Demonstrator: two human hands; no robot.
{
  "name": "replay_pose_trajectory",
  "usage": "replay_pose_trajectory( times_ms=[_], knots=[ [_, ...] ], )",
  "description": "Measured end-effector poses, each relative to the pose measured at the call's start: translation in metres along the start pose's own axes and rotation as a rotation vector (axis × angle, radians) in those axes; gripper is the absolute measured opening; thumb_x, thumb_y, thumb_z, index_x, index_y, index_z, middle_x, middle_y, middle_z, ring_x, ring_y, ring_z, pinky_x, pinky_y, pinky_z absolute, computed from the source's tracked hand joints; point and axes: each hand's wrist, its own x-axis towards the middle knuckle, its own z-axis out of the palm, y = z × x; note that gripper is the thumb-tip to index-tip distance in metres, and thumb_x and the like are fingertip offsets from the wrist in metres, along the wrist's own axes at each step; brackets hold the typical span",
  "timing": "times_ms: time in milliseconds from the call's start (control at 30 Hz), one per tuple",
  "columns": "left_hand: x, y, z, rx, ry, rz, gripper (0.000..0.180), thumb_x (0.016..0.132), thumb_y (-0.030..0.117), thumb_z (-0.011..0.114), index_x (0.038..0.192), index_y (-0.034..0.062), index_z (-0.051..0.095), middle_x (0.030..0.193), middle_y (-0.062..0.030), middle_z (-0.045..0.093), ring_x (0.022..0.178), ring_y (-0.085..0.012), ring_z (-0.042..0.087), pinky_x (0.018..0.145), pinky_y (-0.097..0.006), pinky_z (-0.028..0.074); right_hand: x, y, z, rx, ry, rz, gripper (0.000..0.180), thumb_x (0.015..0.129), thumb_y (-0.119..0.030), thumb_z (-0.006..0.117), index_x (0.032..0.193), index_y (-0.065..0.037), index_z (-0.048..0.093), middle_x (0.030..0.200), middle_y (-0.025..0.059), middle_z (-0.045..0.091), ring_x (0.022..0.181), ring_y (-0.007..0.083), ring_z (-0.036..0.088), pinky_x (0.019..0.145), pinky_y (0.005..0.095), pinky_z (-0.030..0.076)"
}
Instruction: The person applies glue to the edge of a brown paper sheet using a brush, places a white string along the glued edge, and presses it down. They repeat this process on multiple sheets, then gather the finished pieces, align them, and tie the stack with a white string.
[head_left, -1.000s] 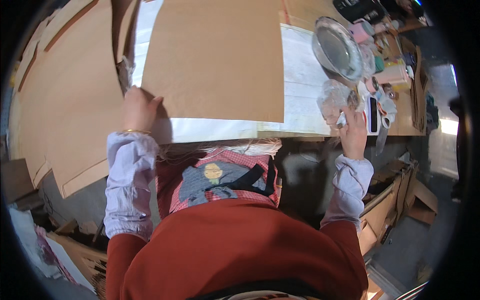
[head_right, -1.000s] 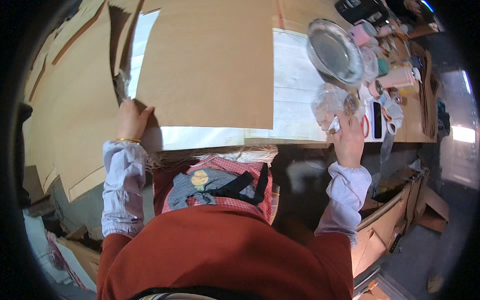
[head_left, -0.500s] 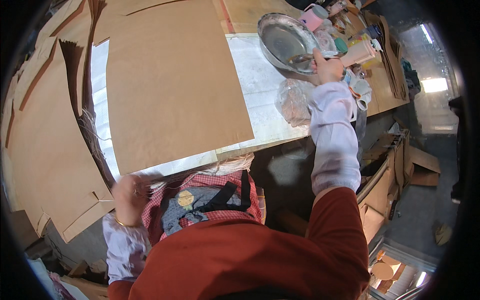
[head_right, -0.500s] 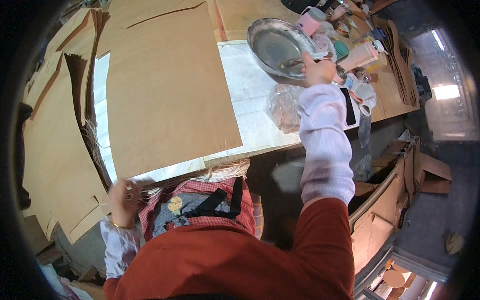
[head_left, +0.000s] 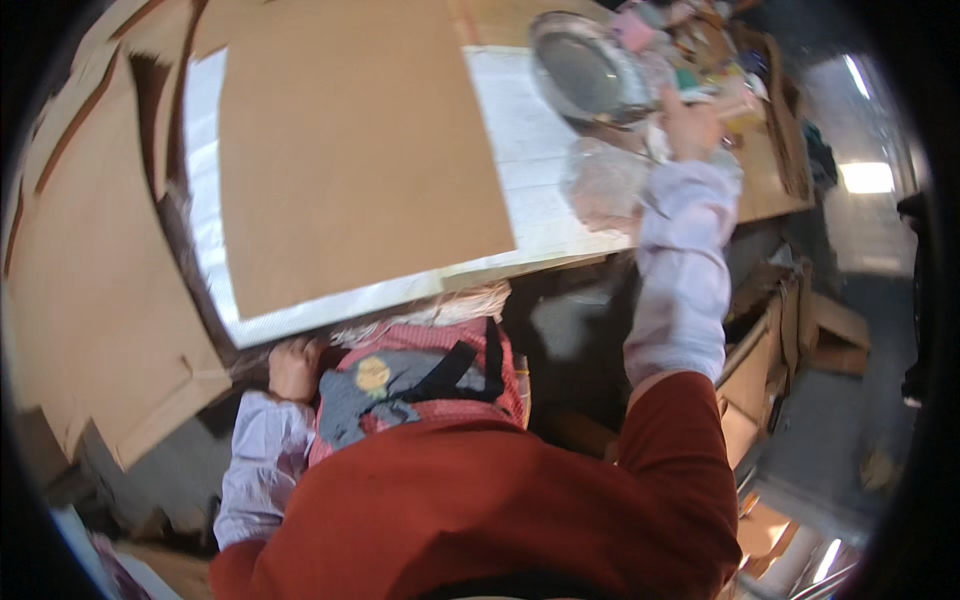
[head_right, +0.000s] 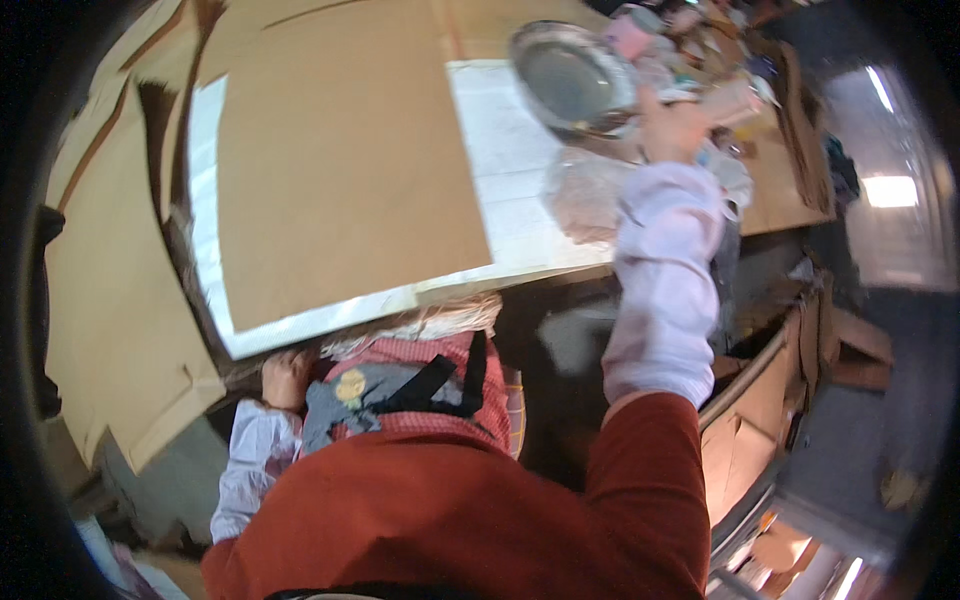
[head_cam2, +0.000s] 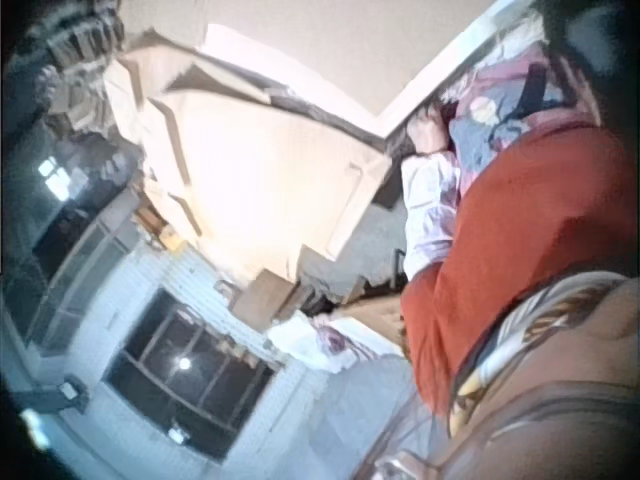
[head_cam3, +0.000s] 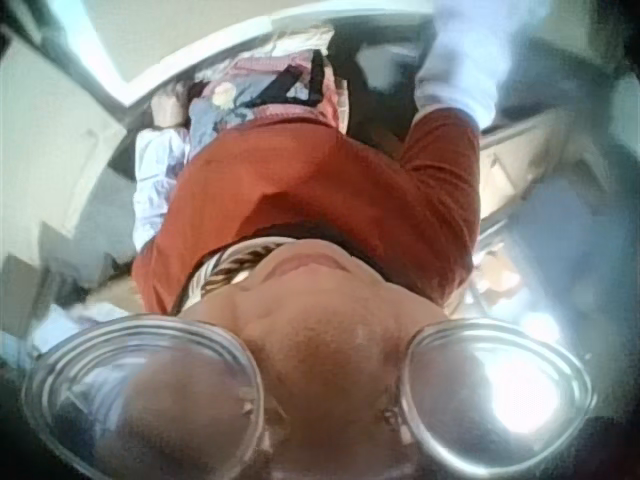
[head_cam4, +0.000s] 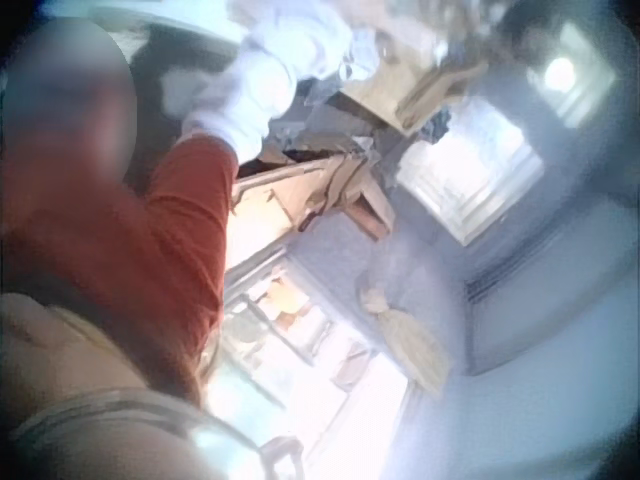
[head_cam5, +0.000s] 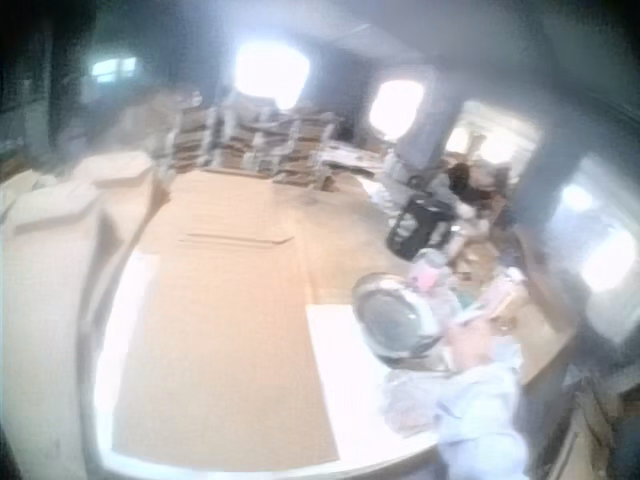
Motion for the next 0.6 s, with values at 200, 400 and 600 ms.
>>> replay_pose_trajectory(
  times_ms=[200,400,600],
  knots=[
    [0.0,0.038,-0.069,-0.484,0.033,-0.192,0.01,0.077,0.004,0.065,0.085,0.0007,0.062,0.08,-0.0148,0.06,0.076,-0.0354,0.06,0.066,-0.042,0.048,-0.105,-0.105,-0.113,1.491,-0.484,0.319,0.006,0.089,-0.008,0.065,0.085,-0.004,0.066,0.065,-0.001,0.059,0.054,0.0044,0.05,0.049,0.018,0.038],
    [0.016,0.053,-0.12,0.057,0.142,-0.142,0.019,0.072,0.008,0.061,0.09,0.0036,0.064,0.089,-0.0083,0.062,0.071,-0.0241,0.06,0.061,-0.036,0.048,-0.196,-0.209,-0.13,1.614,-0.936,-0.201,0.016,0.086,-0.008,0.071,0.099,0.0,0.07,0.084,0.0041,0.068,0.062,0.0078,0.057,0.055,0.0211,0.044],
    [0.04,0.041,-0.114,0.207,0.009,-0.19,0.017,0.074,0.01,0.057,0.086,0.0003,0.063,0.123,-0.0149,0.061,0.084,-0.021,0.06,0.067,-0.034,0.052,-0.193,-0.252,-0.128,1.383,-0.975,-0.487,0.017,0.082,-0.012,0.074,0.094,0.0,0.07,0.083,0.0075,0.068,0.066,0.011,0.062,0.058,0.0237,0.048]
  ],
)
